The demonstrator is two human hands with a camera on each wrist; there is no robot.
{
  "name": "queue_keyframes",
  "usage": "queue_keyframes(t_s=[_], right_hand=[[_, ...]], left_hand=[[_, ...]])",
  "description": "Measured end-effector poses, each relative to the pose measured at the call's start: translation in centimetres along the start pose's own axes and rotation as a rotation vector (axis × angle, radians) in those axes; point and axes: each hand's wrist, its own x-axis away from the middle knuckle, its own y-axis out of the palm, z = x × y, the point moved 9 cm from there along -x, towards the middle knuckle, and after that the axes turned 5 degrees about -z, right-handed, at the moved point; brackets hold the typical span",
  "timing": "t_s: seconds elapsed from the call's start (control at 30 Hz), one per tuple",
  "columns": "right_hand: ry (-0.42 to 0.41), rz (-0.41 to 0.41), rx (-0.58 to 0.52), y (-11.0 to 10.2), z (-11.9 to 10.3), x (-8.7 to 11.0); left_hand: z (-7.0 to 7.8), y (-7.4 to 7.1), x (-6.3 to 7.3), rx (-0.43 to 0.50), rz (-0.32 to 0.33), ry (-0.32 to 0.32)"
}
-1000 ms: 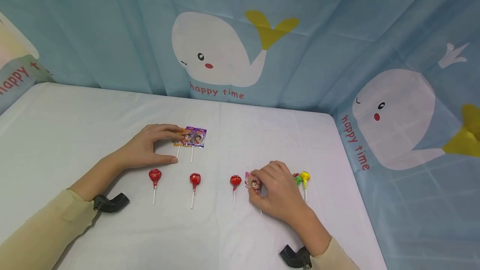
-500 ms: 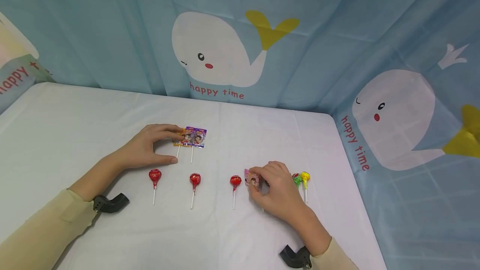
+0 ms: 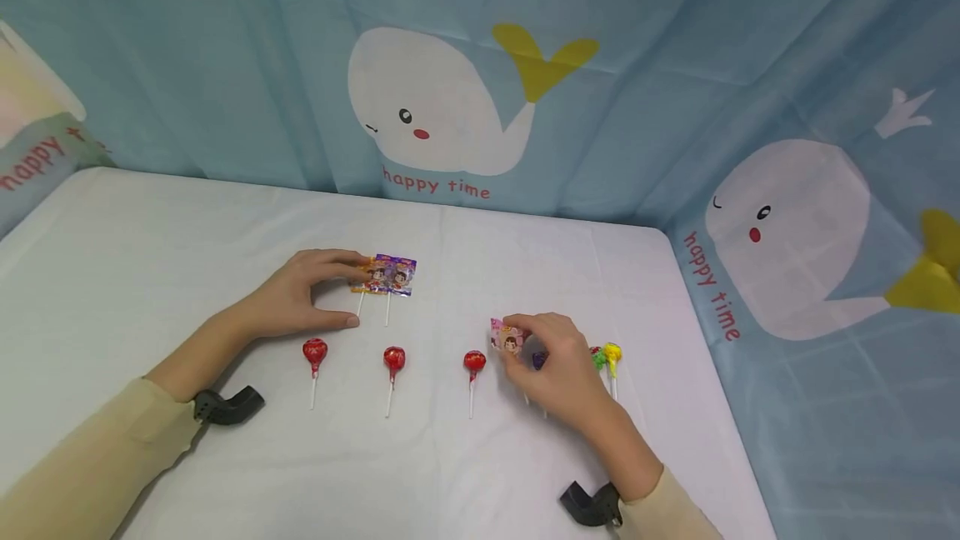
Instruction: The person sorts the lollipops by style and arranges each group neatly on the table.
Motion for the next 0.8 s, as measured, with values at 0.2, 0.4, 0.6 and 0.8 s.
queue_keyframes(t_s=[0.2,0.4,0.6,0.8], right_hand=[[0.077,-0.004,-0.057,-0.4,0.7,-0.3],[0.226,0.002,-0.149,-0.9,1.8,-0.7],[0.254,0.022,-0.266,-0.8,2.5,-1.6],[0.238,0.028,-0.390,-0.2,2.2,-3.1]], left_hand=[[0.0,0.2,-0.1,-0.010,-0.006,-0.011],[0.2,0.2,-0.1,-0.011,0.001,-0.002],[0.1,0.1,-0.2,-0.013,0.002,0.012],[-0.1,0.2,-0.1,-0.020,0.000,0.002]])
